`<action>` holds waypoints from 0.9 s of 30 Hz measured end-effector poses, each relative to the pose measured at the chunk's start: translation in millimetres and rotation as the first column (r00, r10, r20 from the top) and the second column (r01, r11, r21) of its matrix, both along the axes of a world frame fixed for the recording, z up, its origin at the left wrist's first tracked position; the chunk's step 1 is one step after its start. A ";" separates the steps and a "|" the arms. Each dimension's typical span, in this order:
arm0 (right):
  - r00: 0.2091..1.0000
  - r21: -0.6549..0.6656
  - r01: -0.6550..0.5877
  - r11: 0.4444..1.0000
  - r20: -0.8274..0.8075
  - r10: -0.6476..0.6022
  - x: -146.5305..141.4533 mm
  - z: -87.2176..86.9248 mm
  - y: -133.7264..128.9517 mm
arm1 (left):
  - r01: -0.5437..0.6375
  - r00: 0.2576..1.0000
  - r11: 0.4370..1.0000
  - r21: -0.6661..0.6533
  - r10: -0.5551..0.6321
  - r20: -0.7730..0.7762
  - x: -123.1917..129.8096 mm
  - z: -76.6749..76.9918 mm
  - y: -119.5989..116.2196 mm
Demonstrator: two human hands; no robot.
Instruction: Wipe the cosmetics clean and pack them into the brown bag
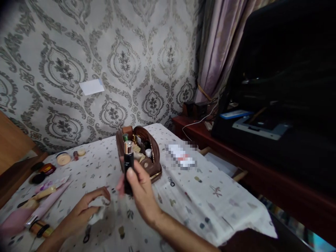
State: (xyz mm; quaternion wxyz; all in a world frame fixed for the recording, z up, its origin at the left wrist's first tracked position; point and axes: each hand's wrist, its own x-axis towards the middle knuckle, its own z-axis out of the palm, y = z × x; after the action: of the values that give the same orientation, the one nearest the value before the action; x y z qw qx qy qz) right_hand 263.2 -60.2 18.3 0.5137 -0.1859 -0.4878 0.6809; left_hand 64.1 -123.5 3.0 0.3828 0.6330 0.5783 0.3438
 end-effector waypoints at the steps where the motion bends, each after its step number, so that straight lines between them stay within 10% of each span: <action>1: 0.998 0.020 0.056 0.998 0.028 -0.057 13.9 5.2 6.1 | 0.038 0.998 0.998 0.046 -0.035 -0.058 5.0 11.6 3.4; 6: 0.919 0.144 0.209 0.967 0.310 -0.244 76.7 23.1 37.1 | 0.228 0.874 0.924 0.307 -0.056 -0.482 33.9 53.0 32.5; 11: 0.866 0.192 0.213 0.958 0.417 -0.276 113.5 34.7 66.1 | 0.407 0.581 0.719 0.563 0.272 -0.767 62.8 53.7 71.1; 16: 0.863 0.276 0.152 0.949 0.431 -0.263 125.4 51.7 100.3 | 0.495 0.400 0.682 0.538 0.371 -0.838 76.3 51.2 90.8; 27: 0.860 0.483 0.119 0.867 0.387 -0.334 101.4 63.4 176.6 | 0.587 0.356 0.659 0.470 0.311 -0.881 67.4 43.1 99.3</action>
State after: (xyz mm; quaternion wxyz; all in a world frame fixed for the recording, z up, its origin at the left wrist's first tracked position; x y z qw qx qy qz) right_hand 364.6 116.4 81.7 0.4910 -0.2768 -0.7106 0.4211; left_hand 131.5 -24.2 46.1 -0.2693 0.8567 0.4310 0.0885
